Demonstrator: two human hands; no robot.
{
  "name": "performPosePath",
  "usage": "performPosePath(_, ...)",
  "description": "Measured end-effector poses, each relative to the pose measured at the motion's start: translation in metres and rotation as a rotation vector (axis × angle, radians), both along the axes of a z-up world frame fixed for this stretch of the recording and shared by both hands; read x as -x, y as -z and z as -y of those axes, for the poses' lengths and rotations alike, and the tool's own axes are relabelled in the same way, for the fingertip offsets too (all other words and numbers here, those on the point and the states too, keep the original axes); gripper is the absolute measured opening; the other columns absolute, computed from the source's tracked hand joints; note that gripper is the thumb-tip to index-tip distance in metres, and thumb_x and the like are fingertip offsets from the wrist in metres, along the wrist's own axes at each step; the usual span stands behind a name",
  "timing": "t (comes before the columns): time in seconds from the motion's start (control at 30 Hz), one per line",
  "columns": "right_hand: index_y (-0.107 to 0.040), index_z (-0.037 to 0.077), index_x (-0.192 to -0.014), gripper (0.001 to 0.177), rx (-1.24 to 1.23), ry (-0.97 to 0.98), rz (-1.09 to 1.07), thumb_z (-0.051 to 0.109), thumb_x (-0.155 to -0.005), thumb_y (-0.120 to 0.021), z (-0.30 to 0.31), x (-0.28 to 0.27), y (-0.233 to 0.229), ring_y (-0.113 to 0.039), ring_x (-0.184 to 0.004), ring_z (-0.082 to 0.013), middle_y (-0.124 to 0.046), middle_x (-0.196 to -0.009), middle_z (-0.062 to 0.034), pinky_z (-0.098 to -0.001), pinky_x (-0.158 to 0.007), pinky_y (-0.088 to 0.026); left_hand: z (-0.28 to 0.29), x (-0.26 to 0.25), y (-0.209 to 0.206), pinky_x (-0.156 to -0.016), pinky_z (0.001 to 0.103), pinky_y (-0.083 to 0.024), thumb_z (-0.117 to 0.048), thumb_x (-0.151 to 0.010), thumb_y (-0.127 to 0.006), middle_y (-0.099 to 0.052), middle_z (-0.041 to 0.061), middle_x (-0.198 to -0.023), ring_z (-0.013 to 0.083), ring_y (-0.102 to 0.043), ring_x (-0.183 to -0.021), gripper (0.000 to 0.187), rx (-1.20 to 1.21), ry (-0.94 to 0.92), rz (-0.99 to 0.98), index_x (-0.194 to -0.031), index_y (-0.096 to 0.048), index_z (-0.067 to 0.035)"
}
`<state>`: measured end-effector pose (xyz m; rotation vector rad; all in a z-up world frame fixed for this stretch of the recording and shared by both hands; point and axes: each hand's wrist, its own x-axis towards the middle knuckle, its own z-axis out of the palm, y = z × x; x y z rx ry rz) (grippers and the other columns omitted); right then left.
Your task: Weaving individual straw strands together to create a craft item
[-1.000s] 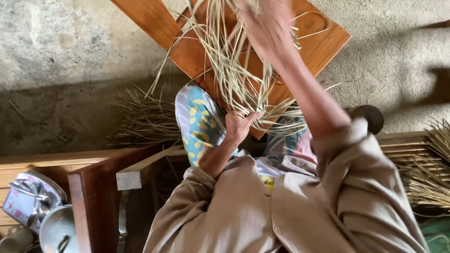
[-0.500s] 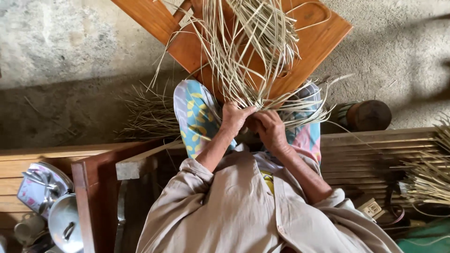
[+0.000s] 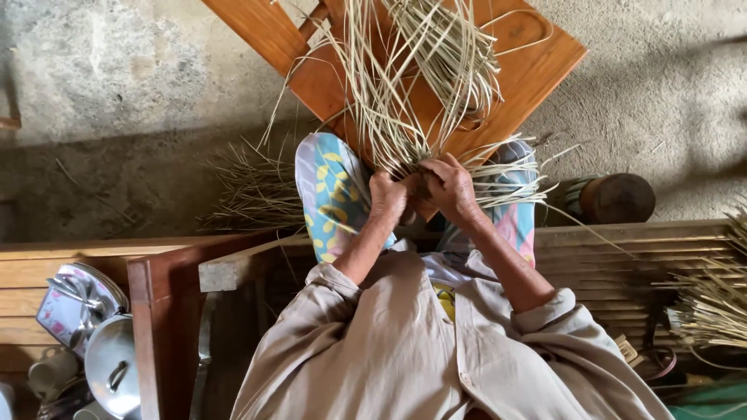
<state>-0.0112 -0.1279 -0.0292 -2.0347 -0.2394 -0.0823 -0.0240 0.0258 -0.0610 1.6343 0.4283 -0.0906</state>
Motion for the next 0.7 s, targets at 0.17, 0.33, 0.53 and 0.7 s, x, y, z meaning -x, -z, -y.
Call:
performPosePath(0.17,-0.075,0.022,-0.116,0.026,0.050,-0.018,0.011,0.013,-0.093,-0.065,-0.003,0.004,0.006,-0.069,-0.089,-0.0388,-0.063,-0.101,-0.0088,-0.0481,-0.077,-0.057,-0.001,-0.010,-0.010,-0.065,0.034,-0.062,-0.005,-0.074,-0.088,-0.078,0.015,-0.082,0.0205,-0.074,-0.071,0.025,0.166,0.008,-0.006,-0.097,-0.079,-0.001)
performPosePath(0.33,-0.073,0.024,-0.118,0.029,0.138,-0.023,0.023,0.014,-0.094,-0.059,-0.006,0.008,0.006,-0.068,-0.090,-0.0403,-0.061,-0.104,-0.0086,-0.0493,-0.077,-0.058,-0.005,-0.015,-0.016,-0.059,0.034,-0.062,-0.007,-0.075,-0.088,-0.077,0.015,-0.079,0.0201,-0.074,-0.068,0.023,0.190,0.053,-0.019,-0.096,-0.080,-0.002)
performPosePath(0.53,-0.068,0.018,-0.126,0.038,0.270,-0.077,0.074,0.006,-0.093,-0.055,-0.011,0.006,-0.006,-0.067,-0.094,-0.0426,-0.060,-0.107,-0.0124,-0.0515,-0.080,-0.059,-0.005,-0.013,-0.028,-0.063,0.034,-0.061,-0.005,-0.072,-0.084,-0.076,0.014,-0.076,0.0193,-0.073,-0.070,0.022,0.130,0.074,0.001,-0.094,-0.080,-0.001)
performPosePath(0.7,-0.075,0.016,-0.106,0.022,0.071,0.019,0.083,0.002,-0.093,-0.064,-0.003,-0.001,0.010,-0.070,-0.087,-0.0313,-0.063,-0.094,-0.0061,-0.0407,-0.074,-0.059,0.001,-0.011,-0.032,-0.065,0.035,-0.061,-0.004,-0.070,-0.087,-0.076,0.012,-0.079,0.0164,-0.069,-0.072,0.028,0.185,-0.006,0.021,-0.096,-0.077,0.000)
